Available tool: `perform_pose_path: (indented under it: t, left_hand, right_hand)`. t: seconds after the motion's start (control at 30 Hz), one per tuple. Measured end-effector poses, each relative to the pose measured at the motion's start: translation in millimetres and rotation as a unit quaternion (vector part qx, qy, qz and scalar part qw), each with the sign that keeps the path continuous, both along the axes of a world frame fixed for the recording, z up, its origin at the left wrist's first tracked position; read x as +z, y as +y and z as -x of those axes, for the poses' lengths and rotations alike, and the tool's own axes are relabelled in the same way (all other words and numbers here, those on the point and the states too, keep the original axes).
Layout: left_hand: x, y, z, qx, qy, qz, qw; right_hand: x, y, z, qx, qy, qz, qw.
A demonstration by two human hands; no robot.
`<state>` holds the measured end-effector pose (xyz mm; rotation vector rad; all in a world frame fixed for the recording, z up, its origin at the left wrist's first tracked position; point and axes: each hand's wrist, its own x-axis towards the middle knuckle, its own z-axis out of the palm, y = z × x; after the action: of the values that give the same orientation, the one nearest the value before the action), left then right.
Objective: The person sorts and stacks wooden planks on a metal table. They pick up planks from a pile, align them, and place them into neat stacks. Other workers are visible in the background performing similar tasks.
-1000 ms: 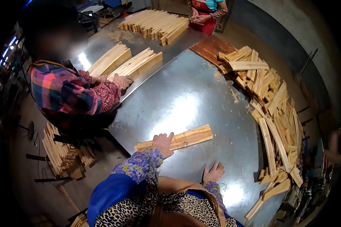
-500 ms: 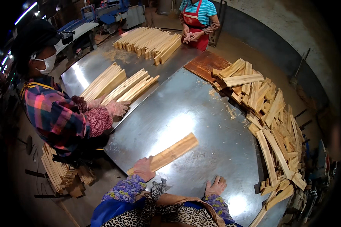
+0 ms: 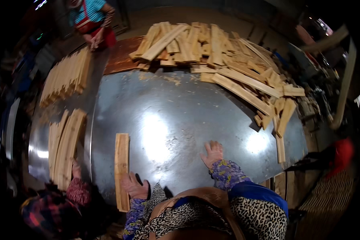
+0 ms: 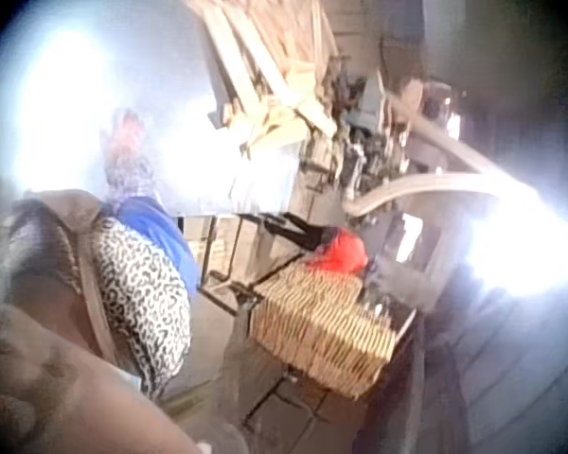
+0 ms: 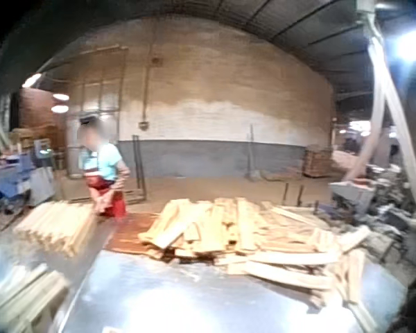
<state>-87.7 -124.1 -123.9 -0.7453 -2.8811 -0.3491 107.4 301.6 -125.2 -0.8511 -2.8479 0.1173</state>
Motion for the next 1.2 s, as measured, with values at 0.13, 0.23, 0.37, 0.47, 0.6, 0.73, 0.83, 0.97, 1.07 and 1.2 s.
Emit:
perform_pose_path:
  t: [0.13, 0.23, 0.37, 0.47, 0.6, 0.73, 0.83, 0.97, 1.07, 1.2]
  left_hand:
    - [-6.5, 88.5, -27.7, -0.044, -0.11, 0.076, 0.99]
    - [-1.0, 105.3, -21.2, -0.059, -0.09, 0.101, 0.989]
    - [-6.0, 99.4, -16.6, -0.066, -0.068, 0.047, 0.994]
    - [6.4, 99.6, -18.9, -0.046, -0.126, 0.099, 0.986]
    - [4.1, 100.7, -21.0, -0.044, -0.13, 0.108, 0.985]
    - [-7.3, 97.9, -21.3, -0.059, -0.088, 0.075, 0.992]
    - [8.5, 99.0, -20.3, -0.066, -0.112, 0.08, 0.988]
    - [22.3, 96.7, -14.0, -0.067, -0.157, 0.092, 0.981]
    - [4.3, 99.8, -15.7, -0.064, -0.114, 0.051, 0.99]
    - [-11.2, 104.8, -11.5, -0.07, -0.229, 0.108, 0.965]
  right_hand:
    - [22.1, 19.6, 18.0, -0.025, -0.022, 0.087, 0.996]
    - [14.6, 15.9, 2.4, -0.01, 0.051, 0.024, 0.998]
    - [2.5, 16.7, -0.7, 0.004, 0.045, 0.037, 0.998]
    - [-32.2, 25.4, -6.4, 0.029, 0.067, -0.026, 0.997]
    - [-41.9, 29.9, -9.0, 0.022, 0.054, -0.043, 0.997]
    - [-55.9, 44.5, -8.9, 0.012, -0.002, -0.03, 0.999]
    - [-65.9, 52.1, -15.9, 0.033, 0.004, 0.003, 0.999]
    - [-79.4, 58.6, -15.4, -0.026, -0.07, 0.102, 0.992]
    - [-84.8, 70.4, -18.9, -0.03, -0.119, 0.092, 0.988]
    - [-86.0, 57.7, 2.4, -0.029, -0.103, 0.036, 0.994]
